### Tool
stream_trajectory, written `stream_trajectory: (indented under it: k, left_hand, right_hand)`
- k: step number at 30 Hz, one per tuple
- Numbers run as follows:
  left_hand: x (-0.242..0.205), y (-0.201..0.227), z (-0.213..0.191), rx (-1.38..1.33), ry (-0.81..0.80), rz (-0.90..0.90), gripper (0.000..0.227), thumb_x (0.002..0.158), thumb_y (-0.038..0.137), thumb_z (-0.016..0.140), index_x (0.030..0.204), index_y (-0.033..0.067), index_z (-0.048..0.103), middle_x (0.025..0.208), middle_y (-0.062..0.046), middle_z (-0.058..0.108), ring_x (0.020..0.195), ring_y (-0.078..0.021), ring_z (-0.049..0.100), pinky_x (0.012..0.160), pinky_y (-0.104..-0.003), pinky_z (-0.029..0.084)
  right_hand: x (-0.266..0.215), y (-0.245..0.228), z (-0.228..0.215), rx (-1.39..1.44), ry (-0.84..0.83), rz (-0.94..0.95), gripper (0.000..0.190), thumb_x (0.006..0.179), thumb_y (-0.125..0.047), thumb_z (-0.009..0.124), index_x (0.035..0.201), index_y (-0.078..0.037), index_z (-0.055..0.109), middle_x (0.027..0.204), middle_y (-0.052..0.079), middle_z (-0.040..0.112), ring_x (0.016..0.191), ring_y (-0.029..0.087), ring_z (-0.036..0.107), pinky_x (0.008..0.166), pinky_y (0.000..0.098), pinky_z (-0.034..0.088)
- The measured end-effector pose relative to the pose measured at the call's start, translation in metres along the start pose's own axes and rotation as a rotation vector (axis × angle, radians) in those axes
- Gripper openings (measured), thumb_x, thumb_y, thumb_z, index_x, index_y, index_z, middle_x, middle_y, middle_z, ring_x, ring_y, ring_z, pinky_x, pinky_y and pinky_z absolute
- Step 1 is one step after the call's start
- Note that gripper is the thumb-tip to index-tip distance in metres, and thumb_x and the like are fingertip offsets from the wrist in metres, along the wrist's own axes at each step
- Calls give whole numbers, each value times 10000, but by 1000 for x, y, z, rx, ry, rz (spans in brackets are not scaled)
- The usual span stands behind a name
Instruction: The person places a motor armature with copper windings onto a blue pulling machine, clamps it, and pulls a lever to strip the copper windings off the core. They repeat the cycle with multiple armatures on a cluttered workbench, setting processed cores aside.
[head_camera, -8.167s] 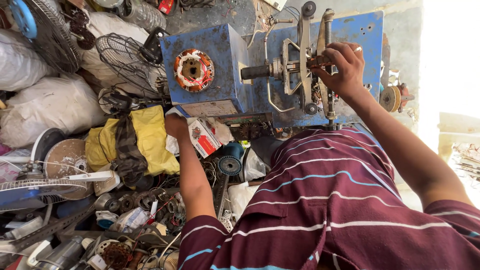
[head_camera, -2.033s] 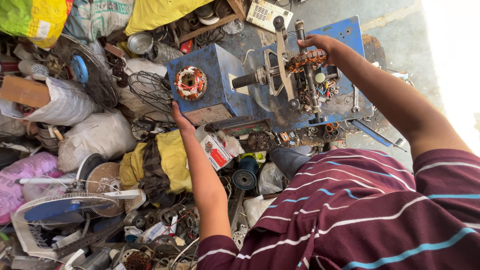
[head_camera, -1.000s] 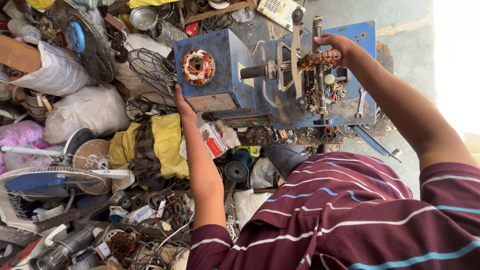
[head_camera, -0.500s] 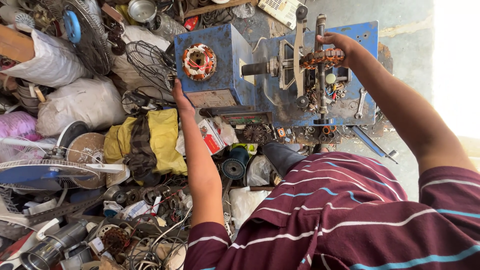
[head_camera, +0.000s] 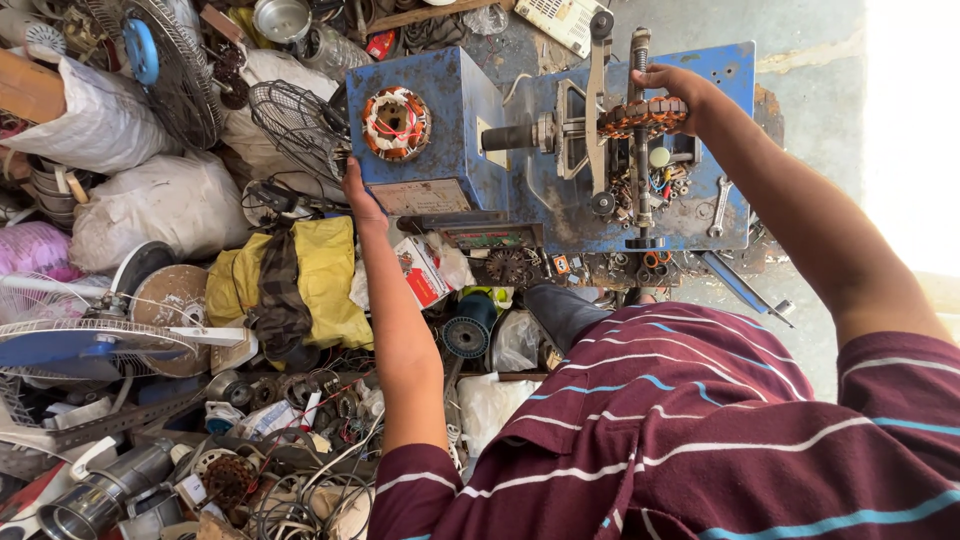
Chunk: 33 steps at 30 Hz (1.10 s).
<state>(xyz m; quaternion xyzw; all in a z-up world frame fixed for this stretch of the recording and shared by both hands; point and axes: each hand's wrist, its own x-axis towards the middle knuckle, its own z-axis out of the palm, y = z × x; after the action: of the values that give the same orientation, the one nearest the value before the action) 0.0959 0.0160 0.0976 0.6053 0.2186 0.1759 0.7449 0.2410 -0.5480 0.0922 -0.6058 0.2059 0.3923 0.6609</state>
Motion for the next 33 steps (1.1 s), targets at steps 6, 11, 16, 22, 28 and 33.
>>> stream_trajectory:
  k: [6, 11, 16, 22, 28, 33]
  left_hand:
    - [5, -7, -6, -31, 9, -13, 509, 954, 492, 678, 1179, 36, 667, 1129, -64, 695, 1029, -207, 659, 933, -393, 515]
    - [4, -6, -4, -21, 18, -27, 530, 940, 504, 677, 1196, 40, 660, 1136, -64, 693, 1036, -209, 668, 928, -393, 526]
    - [5, -8, -7, -31, -14, -13, 536, 950, 507, 678, 1191, 28, 670, 1139, -77, 697, 1029, -216, 674, 923, -398, 531]
    - [4, -6, -5, -32, -20, -13, 531, 952, 503, 668, 1188, 27, 672, 1132, -75, 701, 1024, -216, 681, 914, -401, 538]
    - [5, -7, -6, -47, -20, -4, 525, 959, 491, 670, 1197, 24, 670, 1139, -74, 700, 1033, -216, 674, 927, -400, 529]
    - [5, -7, -5, -48, -14, -5, 519, 960, 490, 670, 1197, 27, 669, 1141, -74, 696, 1037, -217, 671, 932, -405, 525]
  right_hand:
    - [3, 3, -2, -11, 1, -16, 928, 835, -505, 773, 1609, -195, 368, 1435, 159, 622, 1234, 294, 655, 1080, 617, 322]
    - [5, 4, -2, 18, -12, -24, 965, 814, -501, 789, 1611, -193, 339, 1447, 174, 605, 1248, 309, 647, 1141, 641, 314]
    - [3, 2, -1, -7, 6, -12, 949, 835, -501, 772, 1625, -195, 344, 1454, 161, 601, 1241, 305, 650, 1098, 653, 276]
    - [4, 4, -3, 26, -17, -34, 922, 840, -491, 782, 1608, -180, 376, 1409, 176, 635, 1202, 295, 669, 1043, 565, 418]
    - [3, 3, -2, 6, -28, -38, 860, 860, -493, 762, 1578, -175, 413, 1411, 162, 630, 1195, 288, 670, 1042, 545, 419]
    - [1, 3, -1, -15, -28, -43, 823, 858, -505, 742, 1557, -189, 444, 1397, 144, 634, 1190, 283, 672, 1030, 542, 422]
